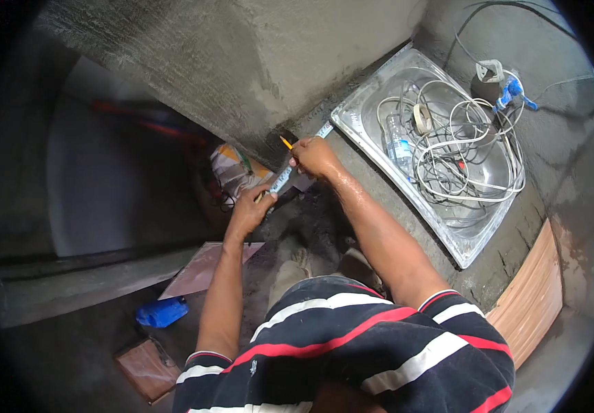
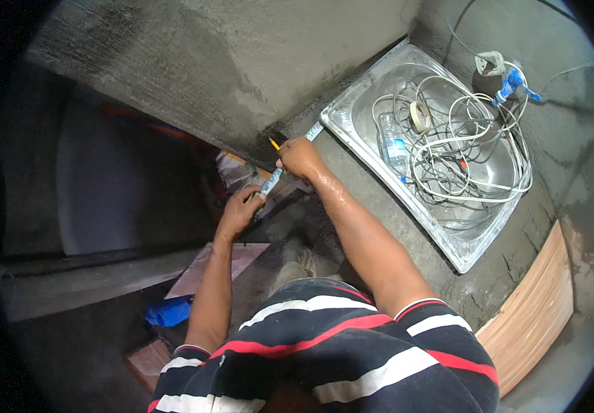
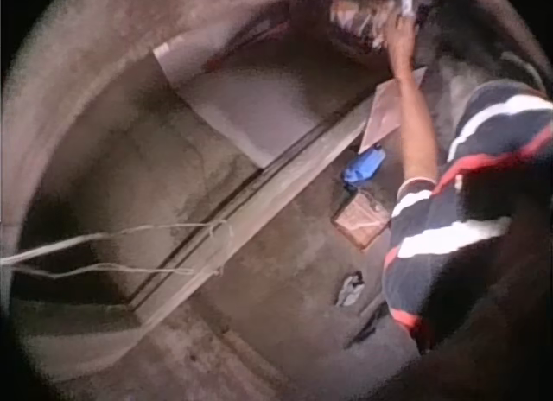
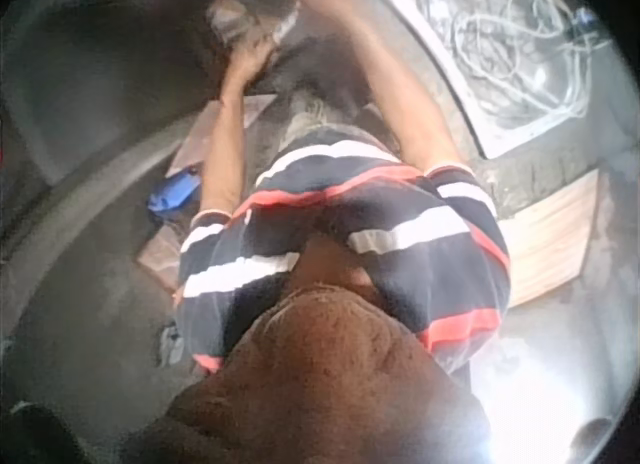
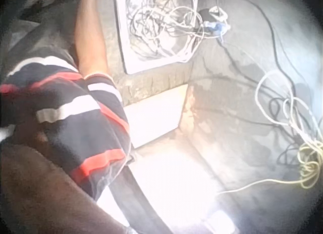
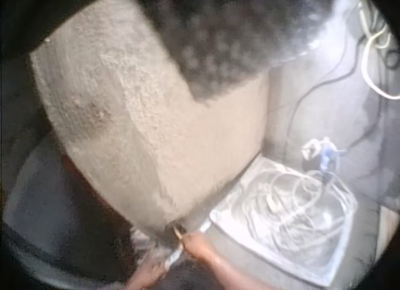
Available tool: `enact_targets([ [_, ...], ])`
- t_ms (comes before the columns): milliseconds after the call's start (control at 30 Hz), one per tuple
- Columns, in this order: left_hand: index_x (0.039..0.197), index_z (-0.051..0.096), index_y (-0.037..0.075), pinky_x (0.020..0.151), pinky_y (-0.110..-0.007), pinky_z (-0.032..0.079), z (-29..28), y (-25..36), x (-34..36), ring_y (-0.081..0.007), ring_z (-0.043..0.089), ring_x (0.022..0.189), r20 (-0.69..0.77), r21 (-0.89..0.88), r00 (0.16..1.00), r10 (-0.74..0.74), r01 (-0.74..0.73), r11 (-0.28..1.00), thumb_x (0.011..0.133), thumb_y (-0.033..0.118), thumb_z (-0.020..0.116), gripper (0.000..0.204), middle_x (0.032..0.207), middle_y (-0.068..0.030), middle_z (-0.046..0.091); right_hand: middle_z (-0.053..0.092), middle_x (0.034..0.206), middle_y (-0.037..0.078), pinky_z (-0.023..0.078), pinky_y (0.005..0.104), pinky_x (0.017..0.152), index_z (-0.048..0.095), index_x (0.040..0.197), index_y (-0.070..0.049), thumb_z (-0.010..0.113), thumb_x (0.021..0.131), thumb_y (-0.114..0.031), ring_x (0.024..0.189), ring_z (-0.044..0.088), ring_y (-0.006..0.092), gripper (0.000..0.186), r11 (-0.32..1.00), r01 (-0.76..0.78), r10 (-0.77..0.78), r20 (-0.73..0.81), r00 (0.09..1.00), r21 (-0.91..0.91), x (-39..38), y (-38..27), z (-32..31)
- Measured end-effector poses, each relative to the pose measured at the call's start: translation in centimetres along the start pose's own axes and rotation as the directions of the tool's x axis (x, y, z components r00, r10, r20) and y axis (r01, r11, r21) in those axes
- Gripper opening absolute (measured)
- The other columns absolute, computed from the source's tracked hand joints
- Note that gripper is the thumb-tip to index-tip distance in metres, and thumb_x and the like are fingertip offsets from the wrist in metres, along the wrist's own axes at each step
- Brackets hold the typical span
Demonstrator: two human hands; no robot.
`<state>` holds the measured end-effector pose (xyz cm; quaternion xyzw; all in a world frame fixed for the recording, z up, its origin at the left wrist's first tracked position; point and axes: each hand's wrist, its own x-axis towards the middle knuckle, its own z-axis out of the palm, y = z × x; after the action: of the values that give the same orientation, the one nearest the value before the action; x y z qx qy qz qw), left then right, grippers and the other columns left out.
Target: The person places a tile onto a mortar-covered surface, presses it into place, and uses a tape measure and a pencil to mark a location on the wall. The person then uses a metal straightedge to check the alignment of the counter edge.
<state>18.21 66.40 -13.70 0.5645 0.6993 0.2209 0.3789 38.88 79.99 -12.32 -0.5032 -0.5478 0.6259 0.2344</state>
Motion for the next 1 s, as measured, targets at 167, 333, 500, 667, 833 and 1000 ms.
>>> enact_targets([
  [167,0.115,0.071,0.003,0.089,-0.042,0.049,2.2,-0.1,-1.9,-0.0388,0.066,0.098,-0.155,0.002,0.987,0.041,-0.042,0.999,0.086,0.038,0.071,0.046,0.104,-0.0240,0.070,0.064,0.061,0.009,0.044,0.0361,0.043,0.071,0.086,-0.001,0.054,0.092,-0.017,0.045,0.058,0.0211,0.024,0.996,0.030,-0.024,-0.068,0.997,0.082,1.4,1.4,1.3],
  [333,0.114,0.072,0.004,0.090,-0.044,0.049,0.4,1.6,-1.0,-0.0416,0.064,0.100,-0.061,-0.078,0.998,-0.006,0.001,0.997,0.086,0.039,0.071,0.044,0.103,-0.0279,0.066,0.064,0.063,0.005,0.039,0.0345,0.039,0.072,0.090,-0.002,0.057,0.092,-0.017,0.042,0.052,0.0164,0.021,0.974,-0.052,0.064,-0.047,0.997,0.219,3.0,2.3,1.2],
  [500,0.112,0.072,0.004,0.088,-0.045,0.049,-1.4,3.4,-1.1,-0.0419,0.065,0.097,-0.140,0.095,0.990,0.015,-0.001,0.996,0.085,0.037,0.071,0.043,0.099,-0.0289,0.067,0.064,0.065,0.004,0.038,0.0336,0.040,0.071,0.092,-0.002,0.061,0.091,-0.016,0.043,0.049,0.0145,0.017,0.979,-0.055,0.062,-0.028,0.998,0.194,2.6,2.1,1.3],
  [667,0.113,0.072,0.004,0.089,-0.045,0.049,-0.9,1.7,-0.5,-0.0425,0.065,0.098,-0.150,0.141,0.986,0.073,-0.052,0.989,0.085,0.037,0.071,0.044,0.101,-0.0294,0.067,0.064,0.065,0.004,0.038,0.0333,0.040,0.071,0.090,-0.002,0.059,0.091,-0.015,0.044,0.050,0.0142,0.018,0.990,0.017,-0.007,-0.072,0.997,0.138,2.6,1.2,1.0],
  [833,0.114,0.071,0.003,0.089,-0.044,0.049,-1.0,2.1,-0.7,-0.0417,0.066,0.099,-0.163,0.091,0.985,0.047,-0.033,0.995,0.085,0.037,0.072,0.045,0.102,-0.0295,0.068,0.061,0.066,-0.001,0.035,0.0261,0.041,0.070,0.098,-0.003,0.059,0.094,-0.017,0.046,0.048,0.0079,0.018,0.964,0.035,-0.049,0.044,0.998,0.265,-1.7,-5.0,-2.2],
  [1000,0.116,0.071,0.003,0.092,-0.039,0.048,-2.5,3.1,0.1,-0.0370,0.065,0.105,-0.081,0.058,0.996,0.038,-0.034,0.998,0.085,0.039,0.072,0.047,0.109,-0.0266,0.068,0.055,0.064,-0.004,0.032,0.0227,0.038,0.067,0.094,-0.004,0.063,0.096,-0.018,0.045,0.045,0.0043,0.015,0.862,0.041,-0.006,-0.071,0.997,0.505,-5.6,-5.4,-4.4],
])
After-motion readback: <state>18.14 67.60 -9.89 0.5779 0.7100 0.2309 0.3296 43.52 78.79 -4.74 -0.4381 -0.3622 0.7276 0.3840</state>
